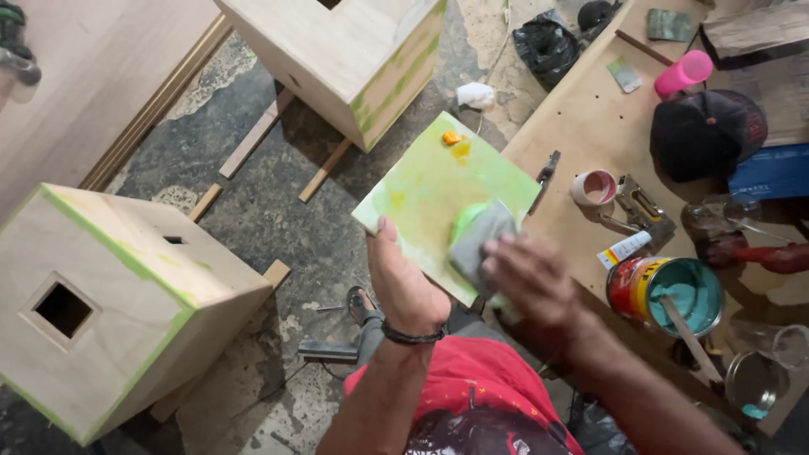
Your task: The person mixes blue and yellow paint on a palette using a putty knife to create a green color. They then use the putty knife to apply the mixed green paint to the edges and corners of a wooden box.
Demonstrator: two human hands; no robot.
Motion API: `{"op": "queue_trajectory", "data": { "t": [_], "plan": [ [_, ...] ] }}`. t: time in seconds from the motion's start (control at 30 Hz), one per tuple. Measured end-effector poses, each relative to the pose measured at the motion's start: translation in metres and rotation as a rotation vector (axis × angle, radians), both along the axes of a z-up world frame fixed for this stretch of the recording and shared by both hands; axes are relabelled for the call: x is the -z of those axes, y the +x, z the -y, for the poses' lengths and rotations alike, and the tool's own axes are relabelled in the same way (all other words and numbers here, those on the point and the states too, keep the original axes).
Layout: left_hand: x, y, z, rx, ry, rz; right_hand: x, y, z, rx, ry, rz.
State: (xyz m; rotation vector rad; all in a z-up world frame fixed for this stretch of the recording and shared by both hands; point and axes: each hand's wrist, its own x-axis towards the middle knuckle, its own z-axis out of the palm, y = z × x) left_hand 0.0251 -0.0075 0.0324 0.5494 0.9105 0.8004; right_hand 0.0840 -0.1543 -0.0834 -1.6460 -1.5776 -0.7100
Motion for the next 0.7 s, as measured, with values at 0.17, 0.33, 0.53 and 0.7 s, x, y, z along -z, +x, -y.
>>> {"op": "queue_trajectory", "data": {
  "t": [0.17, 0.33, 0.53, 0.7],
  "plan": [
    [0.035, -0.017, -0.026, 0.117, 0.086, 0.099, -0.01, -0.044, 0.007, 0.094, 0.001, -0.235],
    [-0.006, 0.004, -0.021, -0.082, 0.107, -0.164, -0.022, -0.015, 0.037, -0.036, -0.085, -0.199],
    [0.023, -0.006, -0.004, 0.029, 0.166, 0.001, -0.098, 0.02, -0.001, 0.296, -0.254, -0.561],
    [0.042, -0.016, 0.008, 0.073, 0.292, -0.006, -0.066, 0.041, -0.009, 0.194, -0.399, -0.854]
  ]
}}
